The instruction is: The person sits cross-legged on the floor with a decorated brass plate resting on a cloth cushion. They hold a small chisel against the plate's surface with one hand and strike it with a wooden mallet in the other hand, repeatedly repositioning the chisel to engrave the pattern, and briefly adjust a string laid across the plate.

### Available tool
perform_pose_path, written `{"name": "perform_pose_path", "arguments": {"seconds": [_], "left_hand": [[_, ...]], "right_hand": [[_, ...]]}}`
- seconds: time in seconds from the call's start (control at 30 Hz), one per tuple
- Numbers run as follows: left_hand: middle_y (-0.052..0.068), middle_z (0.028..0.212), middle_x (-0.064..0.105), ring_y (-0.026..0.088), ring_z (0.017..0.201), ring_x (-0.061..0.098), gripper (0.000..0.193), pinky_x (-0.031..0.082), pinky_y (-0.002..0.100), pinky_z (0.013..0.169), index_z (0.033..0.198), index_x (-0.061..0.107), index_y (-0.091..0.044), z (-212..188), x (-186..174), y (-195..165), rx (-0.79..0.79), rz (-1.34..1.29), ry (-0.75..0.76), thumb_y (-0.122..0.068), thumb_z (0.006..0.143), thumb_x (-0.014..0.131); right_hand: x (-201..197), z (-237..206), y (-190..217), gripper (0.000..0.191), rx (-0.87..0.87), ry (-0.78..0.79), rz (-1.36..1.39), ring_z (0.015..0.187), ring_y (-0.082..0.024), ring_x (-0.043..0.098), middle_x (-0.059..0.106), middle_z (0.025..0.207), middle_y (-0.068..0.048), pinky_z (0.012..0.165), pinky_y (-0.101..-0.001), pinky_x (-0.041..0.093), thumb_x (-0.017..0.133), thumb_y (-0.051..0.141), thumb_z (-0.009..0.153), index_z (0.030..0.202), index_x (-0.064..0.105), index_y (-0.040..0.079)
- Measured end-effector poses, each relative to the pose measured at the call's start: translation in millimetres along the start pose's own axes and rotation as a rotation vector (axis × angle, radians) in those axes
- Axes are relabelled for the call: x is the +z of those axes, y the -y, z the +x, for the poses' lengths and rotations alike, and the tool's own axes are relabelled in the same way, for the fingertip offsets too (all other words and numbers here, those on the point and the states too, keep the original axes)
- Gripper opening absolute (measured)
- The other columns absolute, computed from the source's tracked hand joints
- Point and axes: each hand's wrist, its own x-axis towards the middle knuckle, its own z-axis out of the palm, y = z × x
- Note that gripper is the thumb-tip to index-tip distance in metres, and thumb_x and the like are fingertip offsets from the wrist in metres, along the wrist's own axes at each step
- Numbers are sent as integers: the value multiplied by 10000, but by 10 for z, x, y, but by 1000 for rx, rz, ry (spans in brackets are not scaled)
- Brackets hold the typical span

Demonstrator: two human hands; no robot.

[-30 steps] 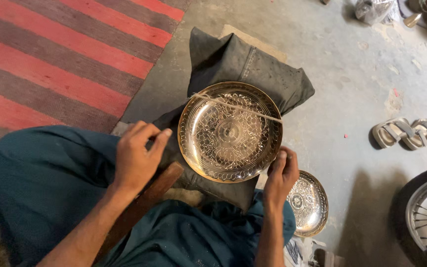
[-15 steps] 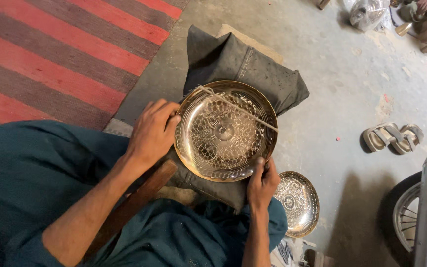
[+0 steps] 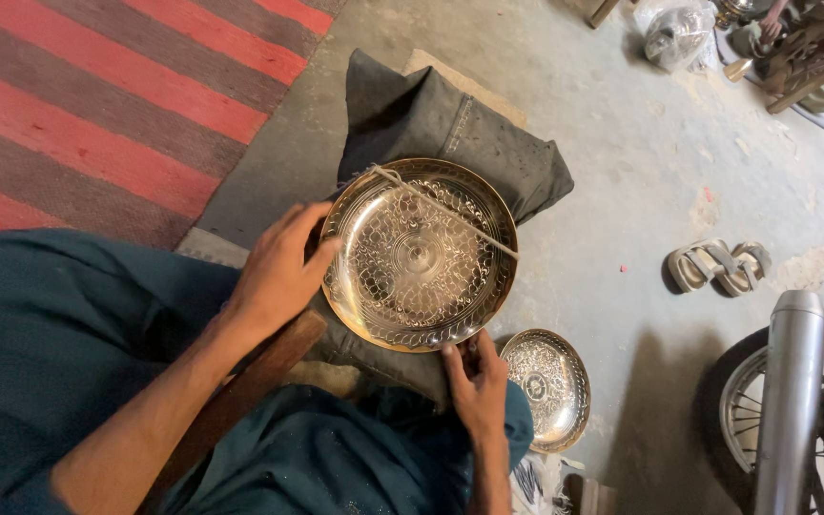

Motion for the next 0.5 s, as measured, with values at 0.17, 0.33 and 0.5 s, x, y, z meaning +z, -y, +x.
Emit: {"name": "perform_pose_path", "arguments": {"seconds": [0.17,0.33,0.5], "left_hand": [[197,1169,672,388,1087,633,387,490,464,914,1303,599,17,-147,-36,27,-15,-22,51,-110,937,610],[213,1129,655,407,1094,623,378,485,469,946,1300,611,31,26,18,72,51,22,33,-72,937,603],[217,1114,644,428,1059,619,363,492,483,888,1317,599,15,85,36,20,15,33,29,-72,964,594]], "right_hand": [[-440,115,44,227,168,183,-271,670,-142,493,568,712,-78,621,-301,453,750,184,928,970,639,-9],[-867,384,366,240,149,45,-358,779,-208,648,749,1001,-120,710,-342,544,629,76,960,1181,625,-17],[-942,570,826,177,-92,119,158,1040,-190,718,669,1177,-139,928,-350,615,578,-55,991,1167,597,-64]]}}
